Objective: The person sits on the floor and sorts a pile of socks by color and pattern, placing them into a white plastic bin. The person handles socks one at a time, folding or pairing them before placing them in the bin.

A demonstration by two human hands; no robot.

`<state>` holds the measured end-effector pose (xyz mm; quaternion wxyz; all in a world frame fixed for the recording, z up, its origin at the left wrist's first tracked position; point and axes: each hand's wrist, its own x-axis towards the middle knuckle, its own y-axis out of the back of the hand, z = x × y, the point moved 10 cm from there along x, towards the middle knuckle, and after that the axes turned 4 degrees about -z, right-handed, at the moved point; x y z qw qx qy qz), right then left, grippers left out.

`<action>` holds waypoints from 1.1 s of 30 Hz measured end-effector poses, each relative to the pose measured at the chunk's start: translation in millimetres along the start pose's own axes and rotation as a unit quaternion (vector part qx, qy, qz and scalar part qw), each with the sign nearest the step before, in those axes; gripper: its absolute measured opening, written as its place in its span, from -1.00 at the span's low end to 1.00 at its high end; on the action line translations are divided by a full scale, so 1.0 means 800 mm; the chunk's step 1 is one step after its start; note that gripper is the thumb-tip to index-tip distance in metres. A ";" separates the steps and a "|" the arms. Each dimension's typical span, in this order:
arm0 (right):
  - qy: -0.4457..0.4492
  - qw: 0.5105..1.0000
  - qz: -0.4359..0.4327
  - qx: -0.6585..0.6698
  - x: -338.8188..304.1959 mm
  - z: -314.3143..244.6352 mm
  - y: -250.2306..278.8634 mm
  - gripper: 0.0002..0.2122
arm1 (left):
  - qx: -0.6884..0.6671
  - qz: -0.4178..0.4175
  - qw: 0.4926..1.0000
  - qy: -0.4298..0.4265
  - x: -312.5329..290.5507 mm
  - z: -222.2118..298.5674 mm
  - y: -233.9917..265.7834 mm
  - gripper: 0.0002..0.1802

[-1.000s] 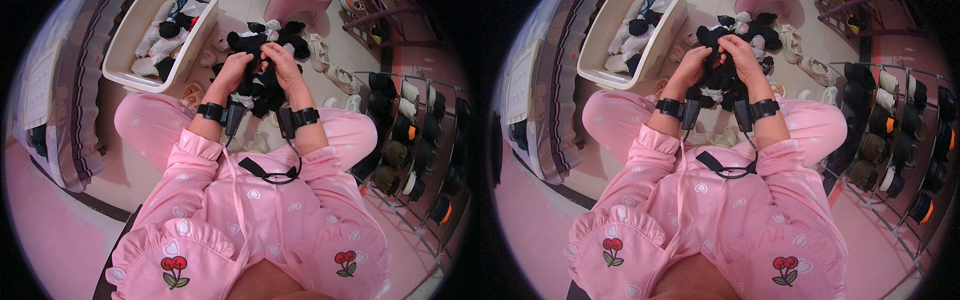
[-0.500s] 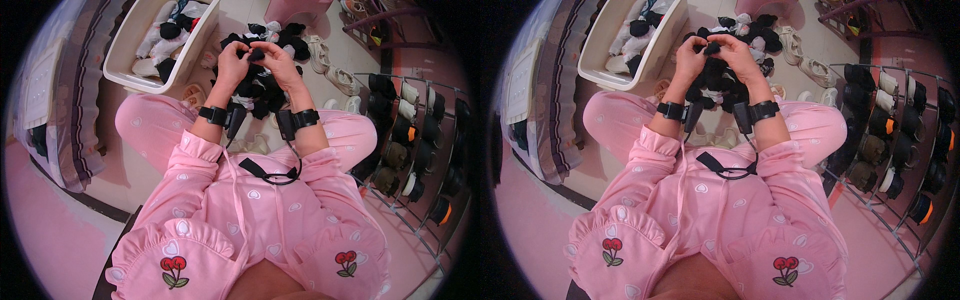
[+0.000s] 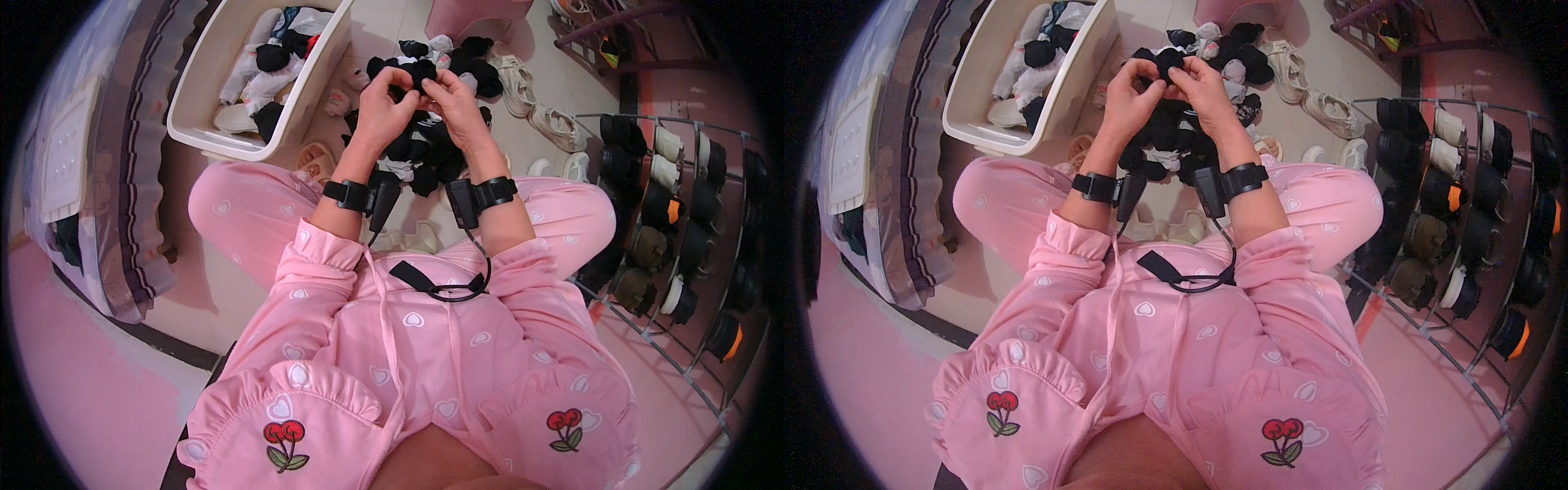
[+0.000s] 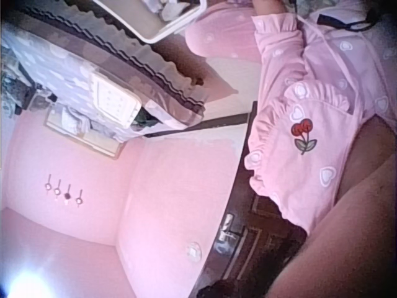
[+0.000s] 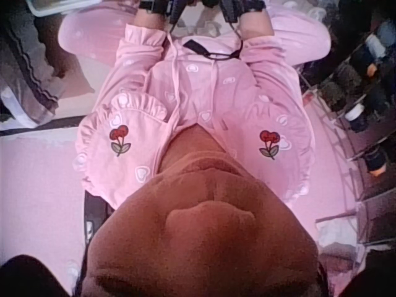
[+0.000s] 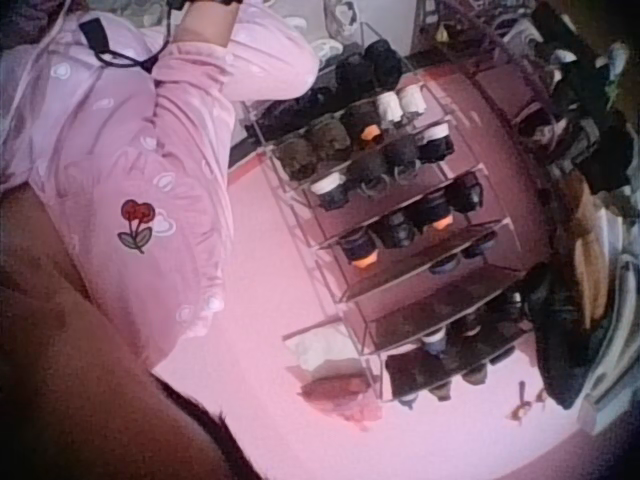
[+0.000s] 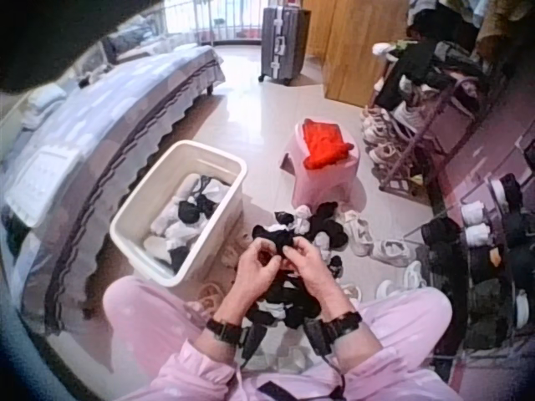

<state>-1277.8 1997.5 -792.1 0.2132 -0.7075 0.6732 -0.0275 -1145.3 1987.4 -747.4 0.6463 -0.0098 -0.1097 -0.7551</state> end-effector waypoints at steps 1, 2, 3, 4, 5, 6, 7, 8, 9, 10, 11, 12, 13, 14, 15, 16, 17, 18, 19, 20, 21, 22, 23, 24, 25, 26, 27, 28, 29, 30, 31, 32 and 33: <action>-0.007 1.000 0.025 0.016 0.000 0.004 0.005 -0.86 | -0.040 0.013 0.999 0.009 0.000 -0.005 0.002 -0.84; -0.012 0.999 0.040 0.025 -0.001 0.007 0.007 -0.87 | -0.080 0.026 0.996 0.013 -0.001 -0.008 0.004 -0.86; -0.023 0.997 0.063 0.034 -0.003 0.012 0.011 -0.87 | -0.111 0.018 0.994 0.014 0.000 -0.011 0.002 -0.87; -0.034 0.995 0.086 0.044 -0.005 0.017 0.015 -0.87 | -0.143 0.010 0.990 0.011 0.001 -0.012 0.000 -0.86; -0.035 0.994 0.101 0.035 -0.006 0.018 0.017 -0.87 | -0.174 0.002 0.985 0.008 0.002 -0.014 -0.001 -0.85; -0.035 0.992 0.116 0.027 -0.007 0.018 0.020 -0.87 | -0.168 -0.025 0.985 0.012 0.002 -0.015 -0.005 -0.82; -0.036 0.991 0.132 0.019 -0.008 0.019 0.023 -0.87 | -0.162 -0.045 0.986 0.011 0.002 -0.015 -0.009 -0.81; -0.023 0.988 0.145 -0.041 -0.008 0.014 0.027 -0.87 | -0.156 -0.064 0.986 0.010 0.002 -0.016 -0.013 -0.80; -0.011 0.982 0.158 -0.101 -0.009 0.007 0.030 -0.86 | -0.146 -0.079 0.986 0.014 0.001 -0.017 -0.017 -0.79; 0.001 0.971 0.174 -0.164 -0.009 0.001 0.033 -0.86 | -0.149 -0.088 0.985 0.019 0.000 -0.019 -0.019 -0.78; 0.035 0.960 0.177 -0.212 -0.009 -0.010 0.030 -0.85 | -0.149 -0.093 0.984 0.029 -0.001 -0.022 -0.022 -0.77; 0.069 0.945 0.182 -0.264 -0.009 -0.021 0.027 -0.85 | -0.148 -0.104 0.983 0.032 -0.002 -0.022 -0.025 -0.75; 0.103 0.925 0.187 -0.314 -0.010 -0.032 0.022 -0.85 | -0.130 -0.098 0.986 0.045 -0.003 -0.025 -0.025 -0.73; 0.077 0.947 0.169 -0.263 -0.008 -0.022 0.024 -0.83 | -0.111 -0.097 0.988 0.051 -0.003 -0.025 -0.025 -0.70; 0.051 0.964 0.151 -0.211 -0.006 -0.011 0.023 -0.82 | -0.092 -0.096 0.989 0.057 -0.004 -0.025 -0.025 -0.66; 0.029 0.979 0.129 -0.156 -0.004 -0.001 0.021 -0.80 | -0.069 -0.084 0.994 0.029 -0.003 -0.015 -0.022 -0.60; 0.037 0.980 0.113 -0.160 -0.003 -0.001 0.017 -0.76 | -0.045 -0.071 0.996 0.002 -0.002 -0.005 -0.020 -0.53; 0.050 0.981 0.093 -0.162 0.000 -0.001 0.013 -0.72 | -0.022 -0.059 0.998 -0.026 -0.001 0.006 -0.018 -0.46; 0.077 0.982 0.064 -0.159 0.002 -0.004 0.006 -0.67 | -0.004 -0.060 0.998 -0.020 -0.001 0.009 -0.019 -0.41; 0.071 0.978 0.063 -0.184 0.005 0.000 0.006 -0.64 | 0.014 -0.061 0.998 -0.014 -0.003 0.012 -0.019 -0.36; 0.090 0.967 0.057 -0.230 0.005 -0.003 0.004 -0.65 | 0.034 -0.063 0.997 -0.012 -0.004 0.017 -0.019 -0.31; 0.111 0.955 0.050 -0.271 0.005 -0.005 0.003 -0.66 | 0.036 -0.078 0.996 -0.011 -0.005 0.020 -0.021 -0.29; 0.132 0.940 0.043 -0.311 0.004 -0.007 0.000 -0.67 | 0.039 -0.093 0.995 -0.014 -0.006 0.024 -0.023 -0.26; 0.121 0.949 0.044 -0.287 0.006 -0.002 0.002 -0.69 | 0.041 -0.106 0.993 -0.027 -0.007 0.030 -0.025 -0.24; 0.110 0.957 0.044 -0.263 0.008 0.002 0.005 -0.71 | 0.016 -0.104 0.994 0.004 -0.007 0.024 -0.025 -0.25; 0.070 0.967 0.058 -0.240 0.010 0.010 0.011 -0.73 | -0.011 -0.098 0.995 0.025 -0.007 0.019 -0.024 -0.26; 0.079 0.975 0.053 -0.201 0.010 0.008 0.011 -0.77 | -0.042 -0.093 0.994 0.037 -0.007 0.014 -0.023 -0.26; 0.060 0.983 0.062 -0.163 0.008 0.011 0.015 -0.82 | -0.089 -0.062 0.993 0.038 -0.007 0.011 -0.019 -0.29; 0.048 0.989 0.063 -0.121 0.006 0.012 0.016 -0.86 | -0.140 -0.030 0.989 0.030 -0.006 0.008 -0.016 -0.31; 0.035 0.992 0.079 -0.091 0.003 0.012 0.020 -0.88 | -0.193 -0.004 0.981 0.012 -0.005 0.006 -0.012 -0.33; 0.025 0.994 0.087 -0.067 0.000 0.011 0.021 -0.87 | -0.178 0.012 0.983 0.044 -0.005 -0.008 -0.010 -0.39; 0.025 0.995 0.087 -0.041 -0.001 0.009 0.020 -0.86 | -0.165 0.022 0.984 0.066 -0.003 -0.019 -0.006 -0.44; 0.022 0.996 0.089 -0.013 -0.003 0.008 0.019 -0.85 | -0.147 0.032 0.981 0.122 -0.004 -0.037 -0.003 -0.50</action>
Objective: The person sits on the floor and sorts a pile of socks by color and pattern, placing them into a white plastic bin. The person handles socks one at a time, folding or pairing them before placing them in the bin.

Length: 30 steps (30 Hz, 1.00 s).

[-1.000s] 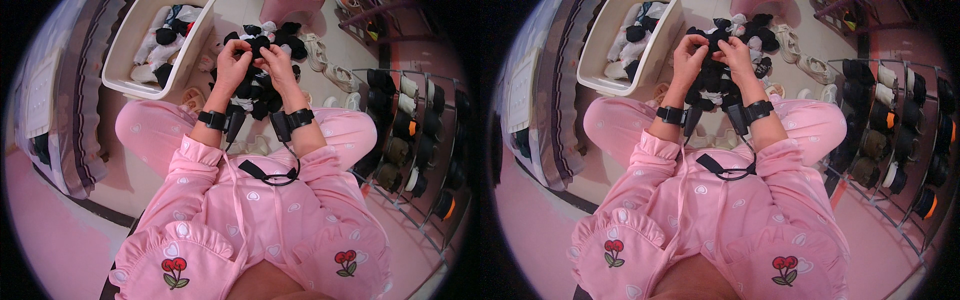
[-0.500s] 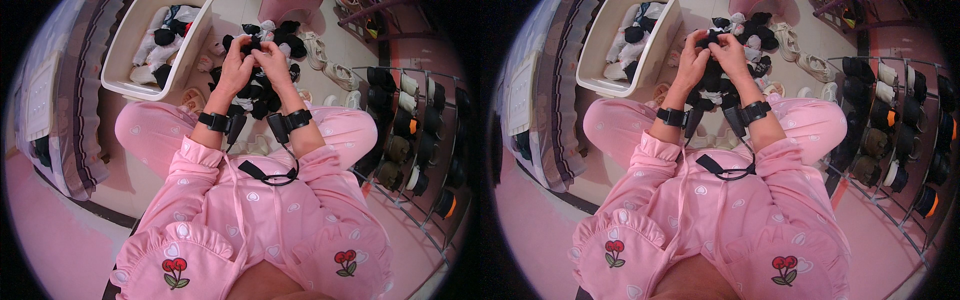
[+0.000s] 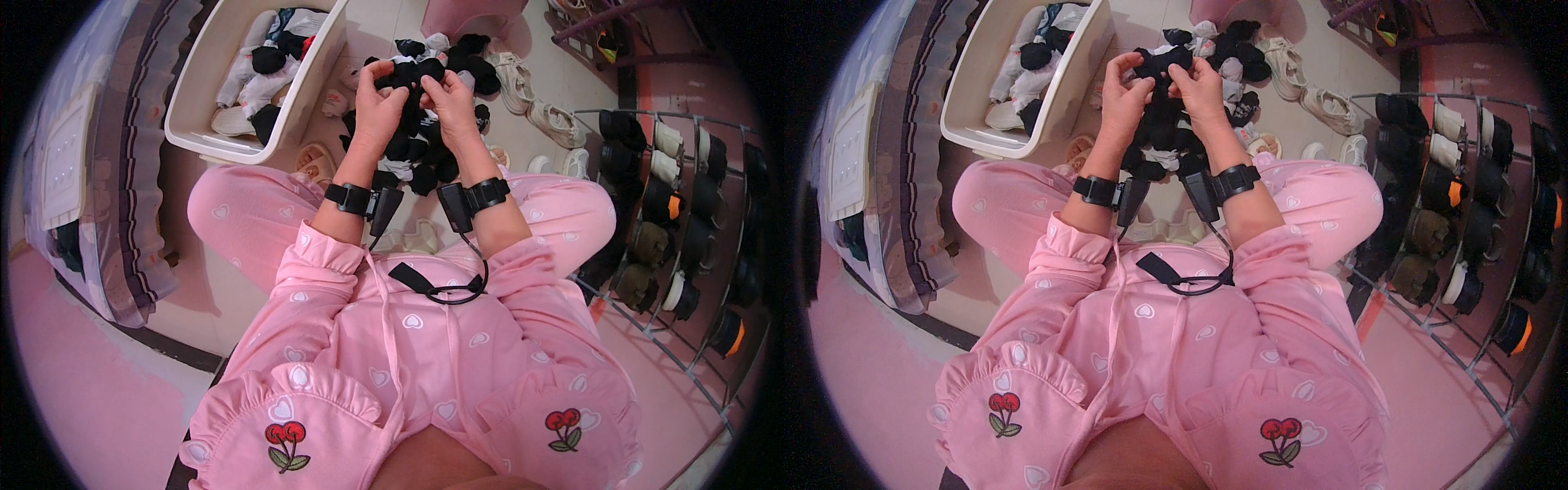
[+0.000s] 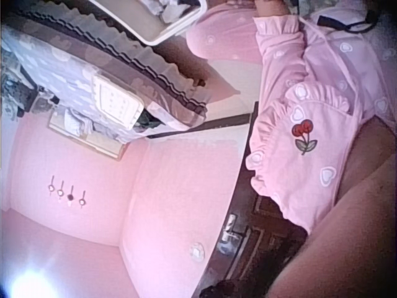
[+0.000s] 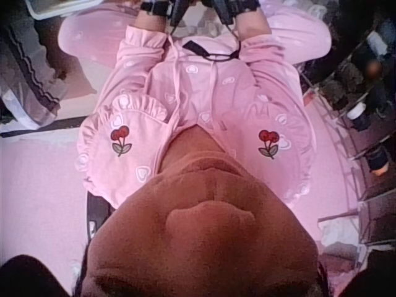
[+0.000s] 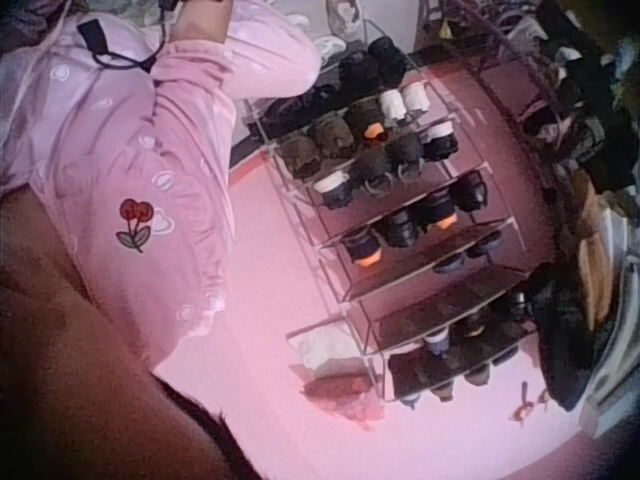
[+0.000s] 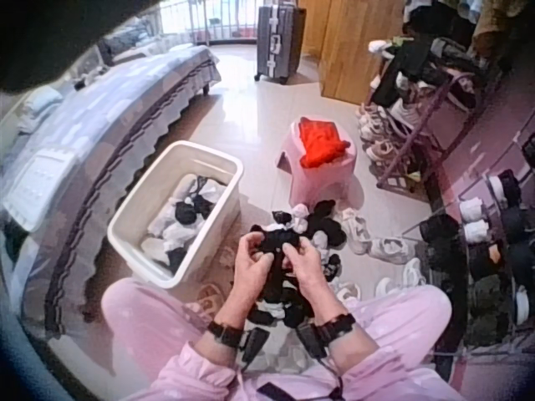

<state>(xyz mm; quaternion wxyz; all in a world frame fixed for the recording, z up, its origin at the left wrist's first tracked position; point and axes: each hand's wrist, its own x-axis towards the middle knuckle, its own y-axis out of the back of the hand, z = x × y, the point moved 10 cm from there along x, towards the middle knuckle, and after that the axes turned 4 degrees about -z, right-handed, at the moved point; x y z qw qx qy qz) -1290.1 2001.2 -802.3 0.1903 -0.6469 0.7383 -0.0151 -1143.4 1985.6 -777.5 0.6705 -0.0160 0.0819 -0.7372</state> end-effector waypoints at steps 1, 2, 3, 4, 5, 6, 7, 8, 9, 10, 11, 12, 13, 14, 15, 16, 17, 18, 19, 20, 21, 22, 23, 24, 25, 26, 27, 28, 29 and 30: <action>0.002 1.000 -0.006 -0.005 -0.001 -0.003 -0.004 -0.85 | -0.017 -0.005 1.000 0.014 -0.003 -0.007 0.001 -0.62; 0.001 1.000 -0.009 -0.010 -0.001 -0.004 -0.006 -0.84 | -0.012 -0.008 1.000 0.022 -0.002 -0.011 0.003 -0.61; -0.002 1.000 -0.010 -0.014 -0.002 -0.004 -0.008 -0.84 | -0.008 -0.012 1.000 0.026 0.000 -0.013 0.006 -0.61; 0.002 1.000 -0.017 -0.025 -0.002 -0.005 -0.012 -0.82 | 0.006 -0.011 0.998 0.064 -0.001 -0.022 0.007 -0.61; 0.004 0.999 -0.022 -0.034 -0.002 -0.006 -0.015 -0.80 | 0.027 -0.018 0.999 0.001 -0.001 -0.006 0.006 -0.60; 0.005 0.999 -0.028 -0.043 -0.002 -0.006 -0.018 -0.78 | 0.058 -0.021 0.998 -0.028 -0.002 0.003 0.004 -0.59; -0.007 0.998 -0.027 -0.064 -0.003 -0.003 -0.018 -0.77 | 0.083 -0.025 0.993 -0.075 -0.005 0.016 0.000 -0.58; -0.020 0.996 -0.028 -0.085 -0.004 0.000 -0.018 -0.77 | 0.099 -0.032 0.992 -0.073 -0.006 0.018 -0.005 -0.57; -0.038 0.993 -0.024 -0.108 -0.005 0.004 -0.016 -0.76 | 0.110 -0.040 0.989 -0.090 -0.008 0.023 -0.010 -0.57; -0.041 0.993 -0.021 -0.105 -0.006 0.004 -0.016 -0.77 | 0.116 -0.051 0.986 -0.109 -0.010 0.030 -0.016 -0.57; -0.048 0.993 -0.014 -0.105 -0.007 0.006 -0.013 -0.78 | 0.107 -0.061 0.987 -0.105 -0.010 0.030 -0.020 -0.55; -0.056 0.993 -0.007 -0.105 -0.009 0.007 -0.011 -0.78 | 0.073 -0.054 0.992 -0.084 -0.009 0.027 -0.017 -0.55; -0.045 0.996 0.005 -0.081 -0.009 0.003 -0.008 -0.80 | 0.037 -0.050 0.996 -0.057 -0.008 0.021 -0.016 -0.56; -0.035 0.998 0.016 -0.056 -0.010 0.000 -0.005 -0.82 | 0.001 -0.040 0.999 -0.024 -0.007 0.013 -0.012 -0.56; -0.024 0.999 0.028 -0.032 -0.010 -0.002 -0.002 -0.84 | -0.047 -0.020 0.999 0.012 -0.008 0.004 -0.008 -0.59; -0.021 0.999 0.027 -0.022 -0.010 -0.003 -0.001 -0.85 | -0.074 -0.013 0.996 0.042 -0.008 -0.003 -0.005 -0.59; -0.019 0.999 0.026 -0.011 -0.009 -0.004 -0.001 -0.85 | -0.100 -0.007 0.992 0.072 -0.010 -0.011 -0.004 -0.59; -0.016 1.000 0.026 -0.001 -0.008 -0.005 0.000 -0.86 | -0.124 -0.002 0.987 0.102 -0.011 -0.019 -0.004 -0.59; -0.033 0.999 0.022 0.015 -0.008 -0.001 -0.001 -0.88 | -0.091 0.001 0.989 0.115 -0.011 -0.022 -0.002 -0.60; -0.038 0.999 0.017 0.026 -0.007 0.000 -0.002 -0.88 | -0.028 -0.009 0.994 0.106 -0.010 -0.019 -0.003 -0.62; -0.043 0.998 0.011 0.037 -0.007 0.001 -0.003 -0.88 | 0.034 -0.018 0.994 0.097 -0.009 -0.015 -0.003 -0.63; -0.048 0.998 0.006 0.049 -0.007 0.003 -0.005 -0.88 | 0.097 -0.028 0.991 0.089 -0.009 -0.013 -0.005 -0.64; -0.049 0.997 -0.001 0.057 -0.007 0.003 -0.007 -0.87 | 0.041 -0.042 0.992 0.112 -0.011 -0.019 -0.009 -0.64; -0.049 0.997 -0.009 0.065 -0.007 0.003 -0.010 -0.86 | -0.015 -0.056 0.989 0.135 -0.013 -0.025 -0.015 -0.64; -0.051 0.996 -0.017 0.074 -0.007 0.003 -0.013 -0.85 | -0.068 -0.075 0.980 0.169 -0.016 -0.033 -0.021 -0.64; -0.051 0.995 -0.016 0.081 -0.008 0.002 -0.013 -0.85 | -0.108 -0.072 0.976 0.173 -0.016 -0.034 -0.022 -0.62; -0.052 0.994 -0.016 0.090 -0.008 0.002 -0.013 -0.84 | -0.144 -0.073 0.968 0.190 -0.017 -0.037 -0.023 -0.60; -0.052 0.993 -0.016 0.101 -0.008 0.002 -0.014 -0.84 | -0.187 -0.073 0.960 0.195 -0.017 -0.039 -0.023 -0.57; -0.054 0.994 -0.021 0.097 -0.009 0.002 -0.016 -0.84 | -0.193 -0.072 0.958 0.199 -0.015 -0.041 -0.023 -0.57; -0.053 0.994 -0.026 0.096 -0.009 0.001 -0.017 -0.84 | -0.190 -0.078 0.955 0.212 -0.016 -0.045 -0.023 -0.60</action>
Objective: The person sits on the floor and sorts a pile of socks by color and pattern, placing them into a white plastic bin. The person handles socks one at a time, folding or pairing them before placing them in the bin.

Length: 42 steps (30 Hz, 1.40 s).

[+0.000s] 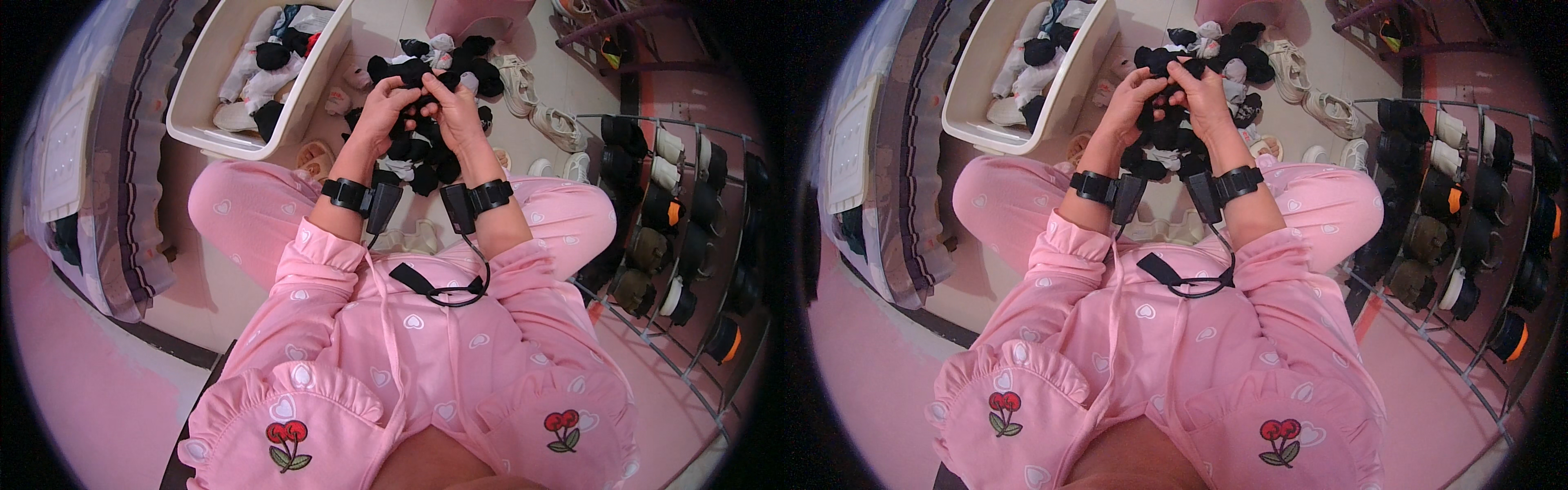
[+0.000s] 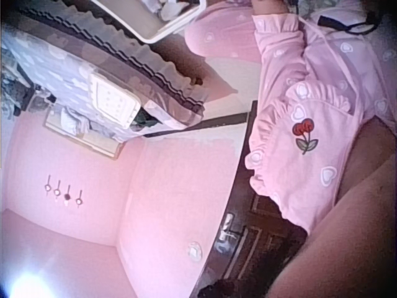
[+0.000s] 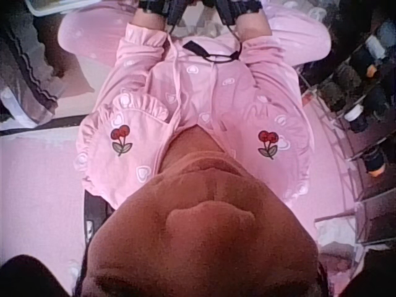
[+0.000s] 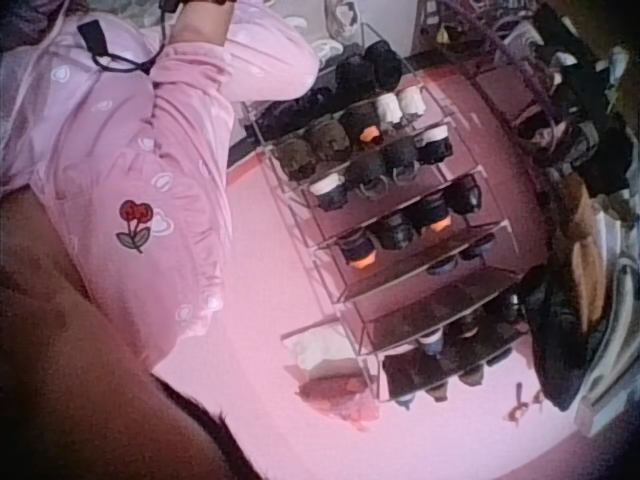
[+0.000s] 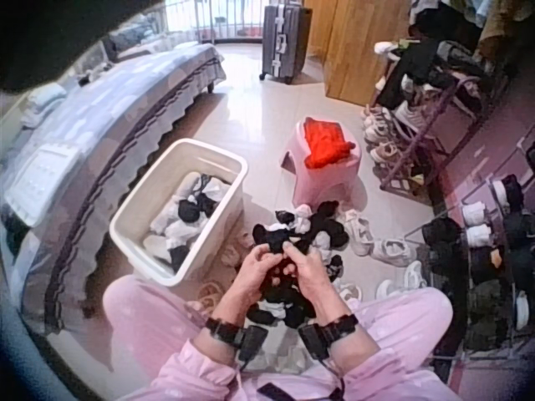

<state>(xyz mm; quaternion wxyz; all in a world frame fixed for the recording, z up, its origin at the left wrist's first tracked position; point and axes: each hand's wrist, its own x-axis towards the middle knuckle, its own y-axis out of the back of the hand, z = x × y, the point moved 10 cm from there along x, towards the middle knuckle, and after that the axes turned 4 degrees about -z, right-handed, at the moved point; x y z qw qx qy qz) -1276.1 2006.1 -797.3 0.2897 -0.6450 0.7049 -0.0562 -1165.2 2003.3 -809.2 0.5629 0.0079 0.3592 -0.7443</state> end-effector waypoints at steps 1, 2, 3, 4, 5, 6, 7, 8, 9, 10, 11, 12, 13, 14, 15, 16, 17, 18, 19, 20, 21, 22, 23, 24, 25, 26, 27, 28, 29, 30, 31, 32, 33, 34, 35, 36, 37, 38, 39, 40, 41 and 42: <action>0.000 1.000 -0.002 0.000 0.000 0.000 -0.001 -0.85 | -0.004 -0.008 1.000 0.002 0.001 -0.002 0.000 -0.63; 0.000 1.000 -0.005 -0.010 -0.001 0.000 -0.002 -0.85 | -0.004 -0.008 1.000 0.016 0.002 -0.007 0.002 -0.66; -0.001 1.000 -0.005 -0.017 -0.001 0.000 -0.003 -0.85 | 0.013 -0.011 1.000 0.007 0.003 -0.005 0.003 -0.71; -0.002 1.000 -0.005 -0.025 -0.002 0.000 -0.003 -0.85 | 0.034 -0.007 0.999 0.011 0.004 -0.007 0.006 -0.75; -0.010 1.000 -0.011 -0.020 -0.002 0.002 -0.005 -0.85 | 0.055 -0.002 0.998 0.012 0.005 -0.009 0.009 -0.79; -0.017 1.000 -0.018 -0.014 -0.003 0.004 -0.006 -0.85 | 0.055 0.016 0.998 0.004 0.006 -0.008 0.015 -0.84; -0.030 0.999 -0.015 -0.010 -0.003 0.007 -0.006 -0.85 | 0.056 0.036 0.998 -0.007 0.006 -0.006 0.021 -0.87; -0.031 0.999 -0.029 0.010 -0.004 0.008 -0.010 -0.85 | 0.056 0.054 0.997 -0.017 0.006 -0.004 0.027 -0.90; -0.037 0.998 -0.034 0.029 -0.004 0.010 -0.011 -0.85 | 0.073 0.051 0.996 -0.014 0.008 -0.004 0.029 -0.90; -0.043 0.997 -0.038 0.047 -0.004 0.013 -0.012 -0.84 | 0.090 0.047 0.995 -0.012 0.011 -0.002 0.031 -0.90; -0.036 0.997 -0.045 0.049 -0.004 0.012 -0.014 -0.83 | 0.107 0.042 0.993 -0.009 0.012 -0.002 0.034 -0.89; -0.030 0.997 -0.051 0.051 -0.003 0.012 -0.016 -0.81 | 0.123 0.050 0.991 -0.016 0.013 0.001 0.038 -0.89; -0.020 0.996 -0.065 0.054 -0.002 0.010 -0.019 -0.79 | 0.139 0.059 0.988 -0.024 0.015 0.005 0.043 -0.88; -0.028 0.997 -0.065 0.044 -0.001 0.013 -0.019 -0.78 | 0.154 0.063 0.985 -0.037 0.017 0.009 0.047 -0.87; -0.032 0.996 -0.072 0.034 0.000 0.014 -0.020 -0.77 | 0.195 0.086 0.977 -0.033 0.018 0.012 0.056 -0.81; -0.041 0.996 -0.073 0.022 0.000 0.017 -0.020 -0.76 | 0.284 0.103 0.951 -0.064 0.018 0.024 0.058 -0.77; -0.016 0.996 -0.082 -0.043 0.001 0.012 -0.022 -0.75 | 0.371 0.120 0.915 -0.104 0.015 0.037 0.056 -0.73; 0.006 0.990 -0.085 -0.110 0.002 0.007 -0.024 -0.74 | 0.452 0.134 0.872 -0.128 0.013 0.046 0.053 -0.68; 0.015 0.981 -0.067 -0.181 0.002 0.006 -0.020 -0.73 | 0.481 0.104 0.858 -0.147 0.012 0.047 0.044 -0.68; 0.052 0.966 -0.091 -0.236 0.000 -0.001 -0.028 -0.72 | 0.506 0.072 0.846 -0.151 0.012 0.045 0.037 -0.68; 0.078 0.948 -0.094 -0.295 -0.004 -0.004 -0.032 -0.72 | 0.533 0.041 0.834 -0.133 0.012 0.039 0.031 -0.68; 0.117 0.926 -0.108 -0.343 -0.010 -0.009 -0.040 -0.71 | 0.537 0.007 0.835 -0.118 0.011 0.032 0.025 -0.69; 0.097 0.922 -0.120 -0.354 -0.010 0.000 -0.043 -0.71 | 0.541 -0.027 0.837 -0.082 0.012 0.023 0.023 -0.70; 0.086 0.914 -0.113 -0.380 -0.010 0.004 -0.042 -0.72 | 0.541 -0.063 0.837 -0.052 0.011 0.015 0.020 -0.71; 0.084 0.906 -0.120 -0.397 -0.009 0.007 -0.045 -0.73 | 0.552 -0.042 0.832 -0.036 0.010 0.016 0.026 -0.72; 0.052 0.899 -0.111 -0.419 -0.006 0.015 -0.041 -0.73 | 0.559 -0.030 0.827 -0.049 0.008 0.022 0.026 -0.72; 0.100 0.891 -0.110 -0.429 -0.011 0.005 -0.045 -0.77 | 0.565 -0.019 0.823 -0.061 0.007 0.027 0.026 -0.73; 0.132 0.872 -0.084 -0.464 -0.011 -0.003 -0.043 -0.78 | 0.572 -0.007 0.817 -0.070 0.005 0.031 0.027 -0.73; 0.164 0.849 -0.057 -0.499 -0.013 -0.011 -0.042 -0.80 | 0.579 0.005 0.810 -0.098 0.003 0.039 0.024 -0.74; 0.195 0.824 -0.030 -0.531 -0.016 -0.020 -0.042 -0.81 | 0.586 0.019 0.801 -0.122 0.001 0.045 0.021 -0.74; 0.186 0.835 -0.023 -0.517 -0.014 -0.019 -0.038 -0.81 | 0.593 0.031 0.793 -0.135 -0.001 0.048 0.020 -0.75; 0.177 0.847 -0.016 -0.502 -0.011 -0.019 -0.034 -0.80 | 0.592 0.045 0.789 -0.156 -0.003 0.053 0.018 -0.75; 0.155 0.858 -0.008 -0.489 -0.008 -0.016 -0.029 -0.80 | 0.591 0.056 0.787 -0.167 -0.006 0.056 0.016 -0.76; 0.127 0.887 -0.003 -0.445 -0.004 -0.012 -0.021 -0.79 | 0.589 0.069 0.785 -0.180 -0.008 0.060 0.014 -0.76; 0.086 0.912 0.004 -0.401 0.000 -0.005 -0.013 -0.78 | 0.577 0.070 0.789 -0.199 -0.011 0.063 0.009 -0.76; 0.047 0.934 0.008 -0.355 0.003 0.002 -0.005 -0.77 | 0.564 0.072 0.792 -0.221 -0.014 0.067 0.004 -0.76; 0.015 0.954 0.000 -0.299 0.006 0.009 -0.002 -0.76 | 0.551 0.074 0.795 -0.242 -0.017 0.071 0.000 -0.75; 0.012 0.964 -0.010 -0.267 0.006 0.010 -0.003 -0.77 | 0.526 0.067 0.808 -0.255 -0.019 0.074 -0.002 -0.73; 0.003 0.971 -0.008 -0.238 0.006 0.010 0.000 -0.78 | 0.501 0.060 0.820 -0.268 -0.021 0.077 -0.004 -0.70; -0.003 0.978 -0.009 -0.208 0.005 0.011 0.001 -0.79 | 0.476 0.054 0.832 -0.281 -0.023 0.080 -0.006 -0.67; -0.011 0.978 -0.011 -0.206 0.005 0.010 0.001 -0.73 | 0.466 0.049 0.845 -0.258 -0.020 0.076 -0.003 -0.63; -0.014 0.979 -0.014 -0.201 0.004 0.009 0.001 -0.73 | 0.457 0.045 0.857 -0.234 -0.017 0.072 -0.001 -0.59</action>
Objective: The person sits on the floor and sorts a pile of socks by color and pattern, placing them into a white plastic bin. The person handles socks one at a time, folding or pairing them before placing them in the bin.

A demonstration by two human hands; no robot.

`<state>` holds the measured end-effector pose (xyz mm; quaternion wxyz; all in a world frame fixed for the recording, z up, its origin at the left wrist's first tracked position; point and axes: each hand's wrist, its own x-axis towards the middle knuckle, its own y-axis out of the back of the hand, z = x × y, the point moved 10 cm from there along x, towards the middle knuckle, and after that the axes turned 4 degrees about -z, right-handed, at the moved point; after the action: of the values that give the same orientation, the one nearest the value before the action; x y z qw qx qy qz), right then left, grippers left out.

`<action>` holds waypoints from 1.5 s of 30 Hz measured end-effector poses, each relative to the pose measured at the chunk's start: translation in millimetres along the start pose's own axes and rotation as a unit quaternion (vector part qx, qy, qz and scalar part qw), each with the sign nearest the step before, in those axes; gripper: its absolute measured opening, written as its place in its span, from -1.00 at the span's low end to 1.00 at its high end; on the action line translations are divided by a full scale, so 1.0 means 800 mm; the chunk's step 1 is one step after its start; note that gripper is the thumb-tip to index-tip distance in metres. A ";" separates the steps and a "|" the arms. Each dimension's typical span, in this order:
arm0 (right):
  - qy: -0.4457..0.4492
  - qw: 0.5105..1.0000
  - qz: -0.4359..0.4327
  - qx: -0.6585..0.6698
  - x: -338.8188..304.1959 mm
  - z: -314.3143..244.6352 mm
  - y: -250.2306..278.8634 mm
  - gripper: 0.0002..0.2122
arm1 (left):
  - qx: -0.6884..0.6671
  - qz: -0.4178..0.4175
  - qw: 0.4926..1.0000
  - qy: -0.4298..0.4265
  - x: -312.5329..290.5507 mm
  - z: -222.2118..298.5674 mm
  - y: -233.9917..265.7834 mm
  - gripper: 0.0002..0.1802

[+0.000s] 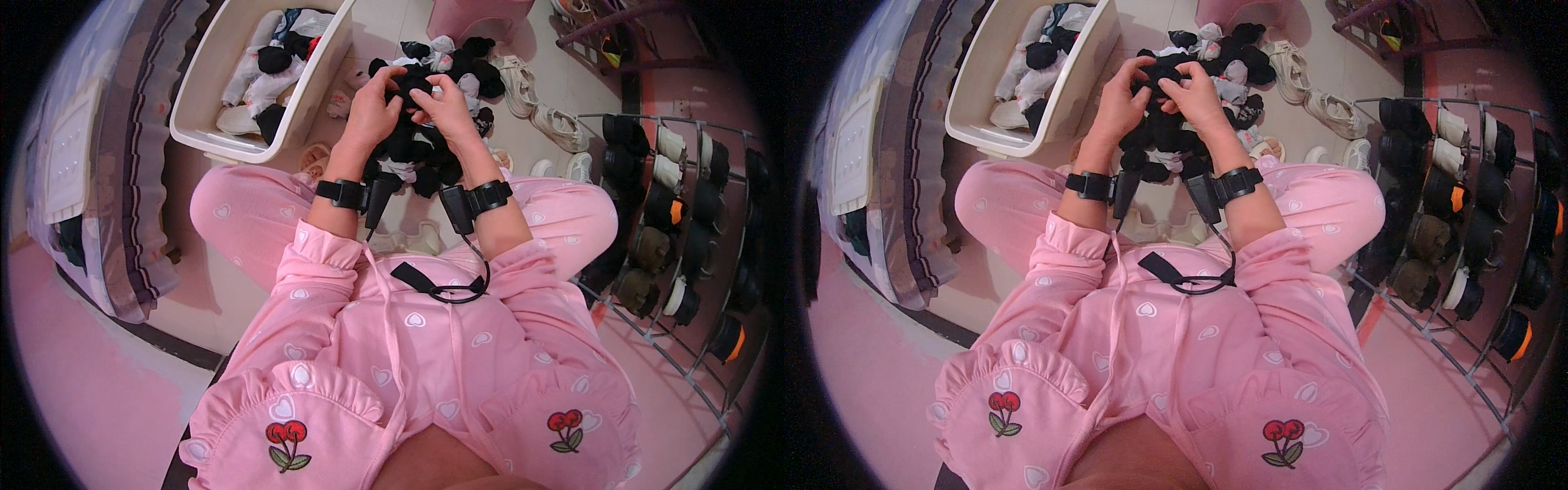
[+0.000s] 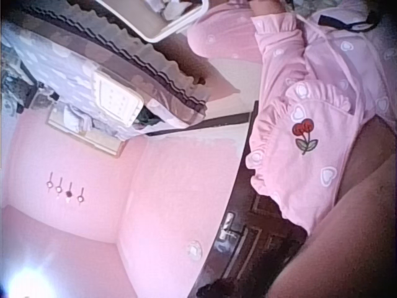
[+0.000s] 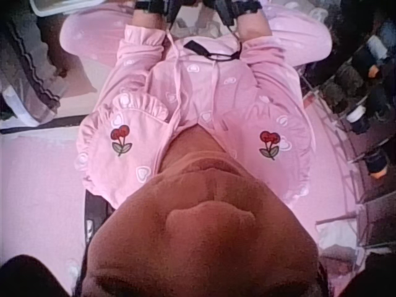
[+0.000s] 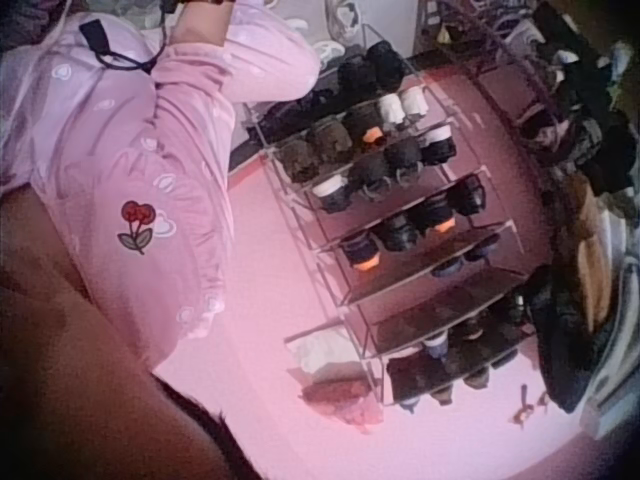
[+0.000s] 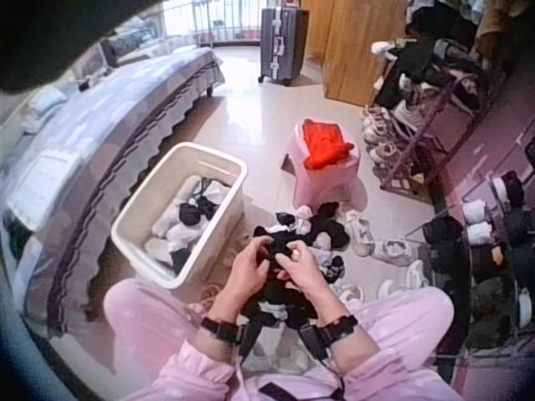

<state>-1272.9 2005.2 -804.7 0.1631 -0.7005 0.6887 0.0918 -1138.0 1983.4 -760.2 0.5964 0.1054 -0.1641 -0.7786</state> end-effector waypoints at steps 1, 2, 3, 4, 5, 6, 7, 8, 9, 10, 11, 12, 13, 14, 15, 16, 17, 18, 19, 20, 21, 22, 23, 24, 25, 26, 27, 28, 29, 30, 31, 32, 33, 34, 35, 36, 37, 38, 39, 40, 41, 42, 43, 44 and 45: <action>-0.002 1.000 -0.004 0.005 -0.001 -0.002 0.000 -0.73 | -0.014 -0.013 1.000 0.021 0.000 -0.005 -0.002 -0.56; -0.004 1.000 -0.007 0.010 -0.002 -0.004 0.000 -0.74 | -0.017 -0.020 1.000 0.005 0.001 0.000 -0.003 -0.53; -0.020 1.000 -0.020 0.009 -0.003 -0.003 -0.002 -0.73 | -0.020 -0.028 0.999 -0.012 0.001 0.004 -0.004 -0.51; -0.037 0.999 -0.032 0.008 -0.004 -0.002 -0.001 -0.73 | -0.020 -0.040 0.999 -0.011 0.002 0.005 -0.006 -0.48; -0.047 0.998 -0.045 0.010 -0.005 -0.001 -0.002 -0.73 | -0.031 -0.046 0.998 -0.023 0.002 0.008 -0.006 -0.49; -0.055 0.997 -0.045 0.019 -0.006 0.000 0.000 -0.76 | -0.040 -0.055 0.998 -0.017 0.002 0.008 -0.008 -0.49; -0.057 0.997 -0.046 0.031 -0.007 -0.001 0.001 -0.79 | -0.046 -0.068 0.997 -0.005 0.001 0.006 -0.010 -0.50; -0.060 0.996 -0.046 0.043 -0.007 0.000 0.002 -0.82 | -0.057 -0.082 0.995 -0.001 0.001 0.006 -0.012 -0.50; -0.057 0.996 -0.055 0.035 -0.006 -0.001 0.002 -0.81 | -0.066 -0.098 0.993 0.010 0.000 0.005 -0.016 -0.51; -0.055 0.996 -0.065 0.028 -0.006 -0.002 0.001 -0.81 | -0.077 -0.110 0.991 0.011 0.000 0.006 -0.018 -0.51; -0.053 0.996 -0.075 0.021 -0.005 -0.002 -0.001 -0.80 | -0.084 -0.118 0.989 0.004 -0.001 0.009 -0.020 -0.53; -0.057 0.995 -0.079 0.015 -0.004 -0.001 -0.001 -0.80 | -0.094 -0.121 0.988 -0.014 -0.001 0.014 -0.020 -0.55; -0.061 0.995 -0.083 0.010 -0.003 0.000 -0.002 -0.79 | -0.101 -0.126 0.986 -0.030 -0.001 0.018 -0.022 -0.57; -0.080 0.994 -0.074 -0.003 -0.004 0.004 0.001 -0.79 | -0.091 -0.115 0.989 -0.025 -0.001 0.016 -0.020 -0.59; -0.070 0.994 -0.083 0.016 -0.004 0.002 -0.002 -0.79 | -0.078 -0.106 0.991 -0.017 0.000 0.013 -0.018 -0.62; -0.073 0.994 -0.079 0.027 -0.004 0.002 -0.002 -0.79 | -0.060 -0.099 0.993 0.002 0.001 0.008 -0.017 -0.64; -0.080 0.994 -0.071 0.039 -0.005 0.003 -0.001 -0.78 | -0.062 -0.085 0.994 0.006 0.001 0.005 -0.015 -0.67; -0.062 0.995 -0.059 0.048 -0.006 -0.001 0.001 -0.78 | -0.060 -0.074 0.995 0.023 0.002 -0.001 -0.013 -0.69; -0.047 0.996 -0.044 0.058 -0.006 -0.004 0.003 -0.78 | -0.057 -0.062 0.996 0.039 0.002 -0.006 -0.011 -0.72; -0.022 0.997 -0.038 0.071 -0.006 -0.009 0.002 -0.78 | -0.037 -0.043 0.998 0.036 0.002 -0.008 -0.006 -0.73; -0.011 0.997 -0.049 0.056 -0.006 -0.012 -0.003 -0.78 | -0.016 -0.024 0.999 0.034 0.004 -0.009 -0.001 -0.74; 0.011 0.996 -0.070 0.044 -0.004 -0.016 -0.010 -0.78 | 0.006 -0.004 1.000 0.031 0.005 -0.010 0.003 -0.75; 0.025 0.996 -0.086 0.031 -0.004 -0.019 -0.014 -0.77 | 0.004 -0.001 1.000 0.030 0.006 -0.011 0.003 -0.75; 0.032 0.995 -0.087 0.031 -0.003 -0.020 -0.013 -0.77 | 0.005 0.004 1.000 0.029 0.006 -0.013 0.004 -0.75; 0.033 0.996 -0.084 0.029 -0.002 -0.019 -0.012 -0.77 | 0.006 0.007 1.000 0.030 0.007 -0.015 0.004 -0.75; 0.028 0.996 -0.075 0.026 -0.001 -0.017 -0.009 -0.78 | -0.013 0.004 0.999 0.043 0.007 -0.020 0.003 -0.74; 0.032 0.996 -0.081 0.021 -0.001 -0.017 -0.009 -0.79 | -0.032 0.000 0.998 0.058 0.007 -0.026 0.002 -0.72; 0.030 0.996 -0.083 0.014 0.000 -0.015 -0.007 -0.80 | -0.049 -0.008 0.996 0.080 0.007 -0.033 0.000 -0.71; 0.030 0.996 -0.086 0.013 0.000 -0.015 -0.007 -0.81 | -0.077 -0.021 0.993 0.088 0.006 -0.037 -0.003 -0.72; 0.042 0.995 -0.085 -0.019 0.001 -0.017 -0.005 -0.81 | -0.103 -0.038 0.989 0.104 0.006 -0.041 -0.008 -0.72; 0.056 0.994 -0.085 -0.046 0.000 -0.020 -0.005 -0.82 | -0.131 -0.053 0.983 0.119 0.005 -0.045 -0.012 -0.72; 0.059 0.992 -0.085 -0.071 0.000 -0.020 -0.005 -0.82 | -0.111 -0.053 0.987 0.105 0.005 -0.042 -0.011 -0.74; 0.080 0.983 -0.075 -0.146 -0.001 -0.026 -0.003 -0.81 | -0.093 -0.052 0.990 0.091 0.006 -0.039 -0.010 -0.75; 0.090 0.970 -0.065 -0.218 -0.002 -0.028 -0.002 -0.80 | -0.075 -0.051 0.993 0.077 0.007 -0.035 -0.010 -0.77; 0.095 0.951 -0.049 -0.290 -0.003 -0.030 -0.002 -0.79 | -0.066 -0.041 0.995 0.059 0.007 -0.030 -0.008 -0.77; 0.081 0.967 -0.046 -0.236 -0.002 -0.028 0.000 -0.79 | -0.057 -0.032 0.997 0.041 0.008 -0.024 -0.007 -0.77; 0.062 0.981 -0.038 -0.182 -0.001 -0.023 -0.001 -0.79 | -0.049 -0.023 0.998 0.025 0.007 -0.019 -0.006 -0.77; 0.027 0.991 -0.023 -0.129 0.000 -0.015 0.001 -0.78 | -0.071 -0.022 0.997 0.027 0.007 -0.018 -0.007 -0.77; 0.015 0.998 -0.025 -0.051 -0.001 -0.012 0.001 -0.80 | -0.094 -0.022 0.995 0.029 0.008 -0.018 -0.007 -0.77; -0.013 0.999 -0.021 0.026 -0.003 -0.005 0.001 -0.82 | -0.117 -0.026 0.992 0.046 0.008 -0.021 -0.008 -0.77; -0.034 0.993 -0.026 0.107 -0.005 0.000 -0.001 -0.84 | -0.211 -0.041 0.974 0.065 0.007 -0.024 -0.012 -0.80; -0.059 0.984 -0.042 0.161 -0.007 0.005 -0.006 -0.87 | -0.303 -0.060 0.946 0.098 0.005 -0.030 -0.018 -0.83; -0.078 0.970 -0.068 0.219 -0.010 0.006 -0.011 -0.90 | -0.397 -0.080 0.906 0.124 0.003 -0.031 -0.026 -0.86; -0.089 0.951 -0.103 0.279 -0.013 0.005 -0.018 -0.93 | -0.399 -0.091 0.904 0.125 0.002 -0.029 -0.027 -0.86; -0.105 0.943 -0.120 0.291 -0.015 0.007 -0.021 -0.94 | -0.407 -0.105 0.899 0.119 0.001 -0.026 -0.029 -0.86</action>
<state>-1256.0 2018.4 -803.7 0.4408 -0.6864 0.5753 -0.0596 -1151.3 1985.5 -788.0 0.5169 -0.0380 0.2515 -0.8174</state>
